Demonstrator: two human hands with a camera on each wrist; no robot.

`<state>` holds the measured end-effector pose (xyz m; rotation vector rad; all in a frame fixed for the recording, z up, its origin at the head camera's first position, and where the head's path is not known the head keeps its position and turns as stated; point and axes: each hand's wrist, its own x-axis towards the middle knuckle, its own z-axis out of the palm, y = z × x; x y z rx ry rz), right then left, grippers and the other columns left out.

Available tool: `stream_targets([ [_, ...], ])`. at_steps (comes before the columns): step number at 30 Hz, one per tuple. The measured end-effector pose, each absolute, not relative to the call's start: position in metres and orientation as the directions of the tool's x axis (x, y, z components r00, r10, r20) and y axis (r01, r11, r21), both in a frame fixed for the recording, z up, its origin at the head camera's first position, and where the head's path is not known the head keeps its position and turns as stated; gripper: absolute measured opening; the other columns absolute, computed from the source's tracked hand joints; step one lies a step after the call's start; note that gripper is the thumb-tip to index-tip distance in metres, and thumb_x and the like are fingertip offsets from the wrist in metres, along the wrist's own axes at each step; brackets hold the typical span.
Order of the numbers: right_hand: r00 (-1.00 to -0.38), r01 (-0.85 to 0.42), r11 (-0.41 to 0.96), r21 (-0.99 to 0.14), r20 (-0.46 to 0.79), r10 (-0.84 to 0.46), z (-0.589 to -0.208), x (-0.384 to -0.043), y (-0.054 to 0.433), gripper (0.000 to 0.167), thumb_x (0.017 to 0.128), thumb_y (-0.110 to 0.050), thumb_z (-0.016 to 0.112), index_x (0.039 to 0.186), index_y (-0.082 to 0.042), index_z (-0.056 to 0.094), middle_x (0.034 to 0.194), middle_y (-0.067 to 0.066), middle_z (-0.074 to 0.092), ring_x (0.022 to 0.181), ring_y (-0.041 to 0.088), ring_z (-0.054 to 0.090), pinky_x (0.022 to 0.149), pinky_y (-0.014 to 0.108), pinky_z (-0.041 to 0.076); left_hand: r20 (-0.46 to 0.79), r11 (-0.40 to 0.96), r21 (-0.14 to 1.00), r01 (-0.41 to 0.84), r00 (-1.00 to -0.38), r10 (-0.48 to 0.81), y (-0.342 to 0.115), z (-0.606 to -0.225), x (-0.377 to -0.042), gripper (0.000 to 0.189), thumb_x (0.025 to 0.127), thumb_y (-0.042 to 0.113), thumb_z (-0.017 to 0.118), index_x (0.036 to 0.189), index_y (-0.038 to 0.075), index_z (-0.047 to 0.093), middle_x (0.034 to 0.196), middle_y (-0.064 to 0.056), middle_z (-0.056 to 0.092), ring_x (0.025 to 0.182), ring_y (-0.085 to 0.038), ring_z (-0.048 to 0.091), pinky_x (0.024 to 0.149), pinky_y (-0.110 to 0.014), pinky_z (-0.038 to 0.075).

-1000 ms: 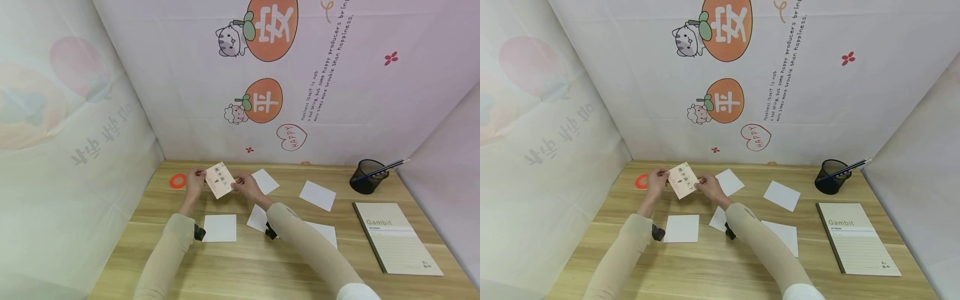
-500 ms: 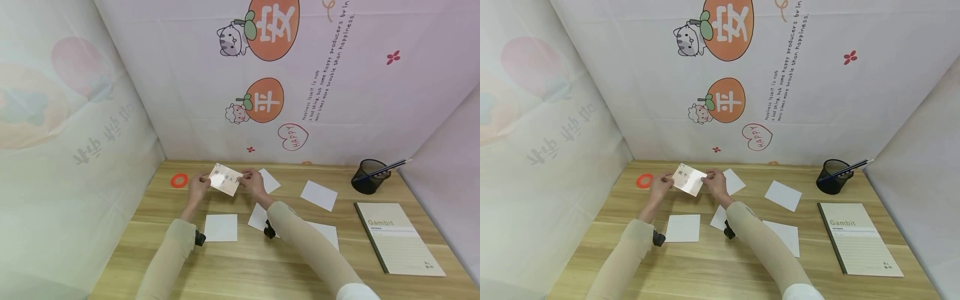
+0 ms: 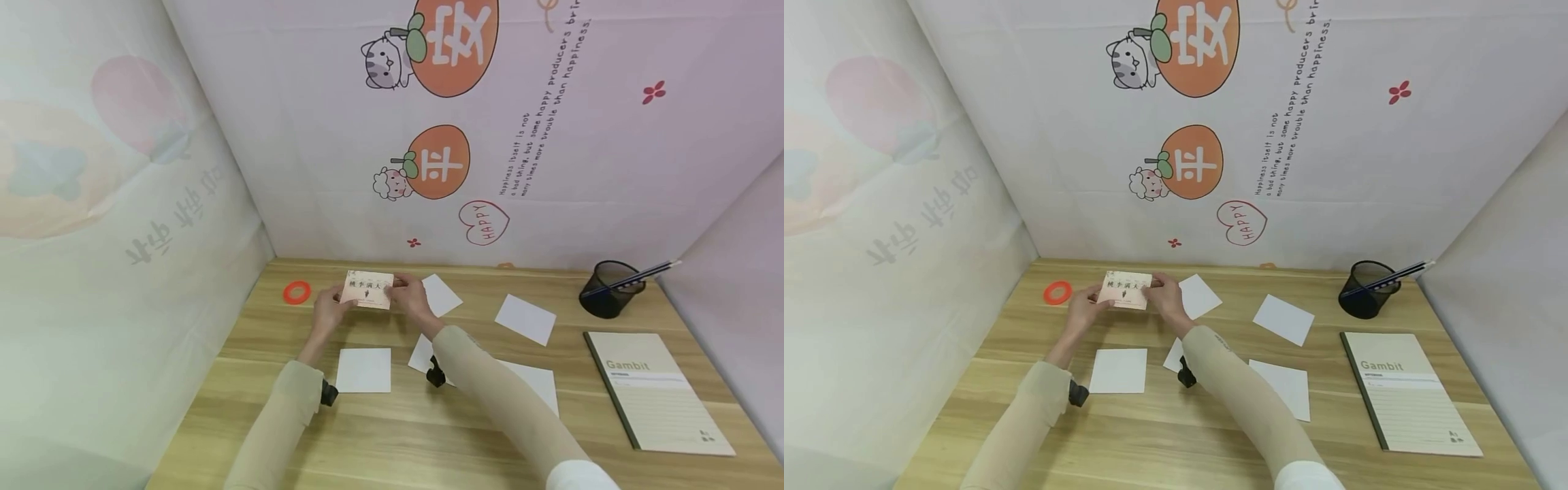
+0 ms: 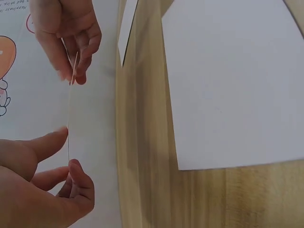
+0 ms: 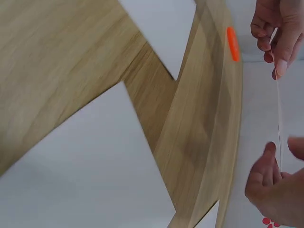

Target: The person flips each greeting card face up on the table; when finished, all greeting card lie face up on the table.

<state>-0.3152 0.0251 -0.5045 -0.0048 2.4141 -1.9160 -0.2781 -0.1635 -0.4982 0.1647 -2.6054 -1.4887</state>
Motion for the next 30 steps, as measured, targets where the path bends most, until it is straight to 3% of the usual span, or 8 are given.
stream_targets([
  [6,-0.985,0.013,0.337,-0.941,-0.07,-0.157,-0.504,-0.31,0.022,0.076,0.08,-0.001,0.074,0.145,0.002,0.035,0.11,0.02,0.059,0.09,0.026,0.062,0.069,0.028,0.052,0.051,0.565,0.825,0.0,-0.996,-0.076,-0.165,-0.503,-0.275,0.043,0.08,0.01,0.077,0.12,0.001,0.064,0.084,-0.01,0.056,0.076,-0.019,0.049,0.06,-0.025,0.041],
  [13,-0.989,-0.036,0.417,-0.908,-0.028,-0.145,-0.504,-0.306,0.02,0.052,0.079,-0.005,0.076,0.127,0.004,0.056,0.105,0.018,0.061,0.09,0.024,0.061,0.072,0.031,0.051,0.043,0.568,0.823,0.008,-0.998,-0.048,-0.165,-0.507,-0.275,0.041,0.08,0.009,0.077,0.117,0.001,0.064,0.092,-0.014,0.062,0.08,-0.022,0.053,0.065,-0.029,0.045],
  [19,-0.956,-0.08,0.501,-0.862,-0.076,-0.284,-0.506,-0.304,0.021,0.058,0.079,-0.011,0.079,0.129,0.001,0.052,0.101,0.013,0.064,0.083,0.019,0.057,0.072,0.03,0.046,0.053,0.588,0.808,0.028,-0.998,-0.025,-0.17,-0.512,-0.279,0.037,0.079,0.005,0.077,0.113,-0.003,0.065,0.102,-0.017,0.068,0.089,-0.028,0.061,0.076,-0.038,0.051],
  [24,-0.955,-0.168,0.617,-0.769,-0.029,-0.296,-0.513,-0.303,0.02,0.029,0.075,-0.012,0.082,0.093,0.0,0.063,0.081,0.008,0.06,0.068,0.016,0.049,0.06,0.026,0.04,-0.016,0.626,0.78,-0.004,-1.0,0.013,-0.173,-0.513,-0.28,0.033,0.08,0.007,0.077,0.11,-0.003,0.067,0.106,-0.018,0.068,0.092,-0.027,0.062,0.081,-0.04,0.05],
  [30,-0.973,-0.154,0.687,-0.71,-0.011,-0.229,-0.52,-0.3,0.018,0.03,0.073,-0.017,0.084,0.069,-0.001,0.059,0.064,0.001,0.05,0.057,0.013,0.043,0.051,0.024,0.033,-0.108,0.672,0.738,-0.058,-0.994,0.034,-0.176,-0.51,-0.282,0.028,0.081,0.01,0.077,0.104,-0.004,0.068,0.099,-0.015,0.07,0.077,-0.02,0.056,0.068,-0.03,0.046],
])
